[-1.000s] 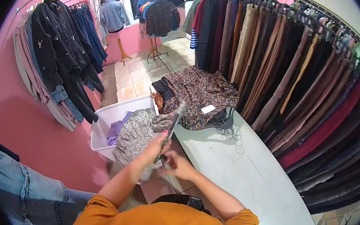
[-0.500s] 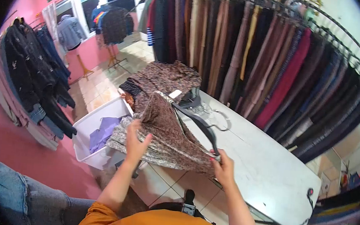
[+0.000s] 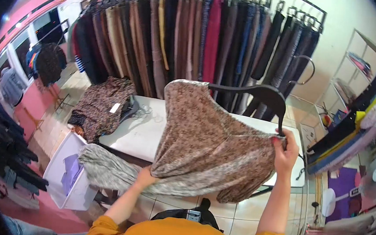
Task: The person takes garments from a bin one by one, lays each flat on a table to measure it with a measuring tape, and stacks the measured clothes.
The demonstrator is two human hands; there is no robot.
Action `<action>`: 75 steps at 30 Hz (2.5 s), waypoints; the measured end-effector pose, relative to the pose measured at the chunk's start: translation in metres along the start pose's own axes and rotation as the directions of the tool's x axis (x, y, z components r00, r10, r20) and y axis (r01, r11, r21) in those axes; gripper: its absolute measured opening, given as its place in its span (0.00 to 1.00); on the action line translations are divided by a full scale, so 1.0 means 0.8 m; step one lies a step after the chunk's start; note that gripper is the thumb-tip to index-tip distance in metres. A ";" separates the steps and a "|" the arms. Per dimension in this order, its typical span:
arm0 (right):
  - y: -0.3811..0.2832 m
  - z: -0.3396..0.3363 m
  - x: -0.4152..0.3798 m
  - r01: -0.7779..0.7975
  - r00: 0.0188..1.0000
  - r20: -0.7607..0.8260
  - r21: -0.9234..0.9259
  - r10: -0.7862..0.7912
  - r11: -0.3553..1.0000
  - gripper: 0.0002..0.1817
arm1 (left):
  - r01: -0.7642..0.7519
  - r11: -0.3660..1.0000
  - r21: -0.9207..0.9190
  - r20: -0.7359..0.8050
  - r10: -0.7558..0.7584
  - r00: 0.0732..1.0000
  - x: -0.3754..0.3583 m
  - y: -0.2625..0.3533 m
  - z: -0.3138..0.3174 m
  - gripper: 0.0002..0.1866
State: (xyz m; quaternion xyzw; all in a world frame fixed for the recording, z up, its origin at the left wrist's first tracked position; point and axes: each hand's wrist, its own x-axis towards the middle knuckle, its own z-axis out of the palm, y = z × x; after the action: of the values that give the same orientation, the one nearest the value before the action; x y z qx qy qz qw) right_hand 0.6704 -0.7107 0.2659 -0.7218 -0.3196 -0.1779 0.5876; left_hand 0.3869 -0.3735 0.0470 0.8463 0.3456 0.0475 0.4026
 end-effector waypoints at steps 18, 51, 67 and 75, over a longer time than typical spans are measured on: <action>0.219 0.001 0.128 -0.068 0.938 0.335 -0.077 0.090 0.995 0.16 | -0.167 0.894 -0.415 -0.001 0.183 0.983 0.155 0.236 0.039 0.18; 0.517 0.217 0.126 -0.194 0.961 0.072 -0.505 0.265 0.841 0.11 | -0.225 0.772 0.595 -0.194 0.410 0.891 0.470 0.153 0.147 0.32; 0.502 -0.020 -0.024 -0.662 0.704 -0.405 -0.672 0.584 0.332 0.12 | 0.039 0.861 0.507 -0.501 0.257 0.826 0.413 0.072 0.123 0.35; 0.461 0.009 -0.031 -0.218 0.884 0.016 -0.871 0.468 0.441 0.29 | 0.155 0.961 -0.231 -0.130 -0.188 0.973 0.414 0.004 0.084 0.24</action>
State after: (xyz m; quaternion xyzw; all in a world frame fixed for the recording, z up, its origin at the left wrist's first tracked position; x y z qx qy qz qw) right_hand 0.8985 -0.7490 -0.0225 -0.9802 -0.1093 -0.0925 0.1366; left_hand 0.6637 -0.2123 -0.0613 0.7574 0.4400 0.1141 0.4688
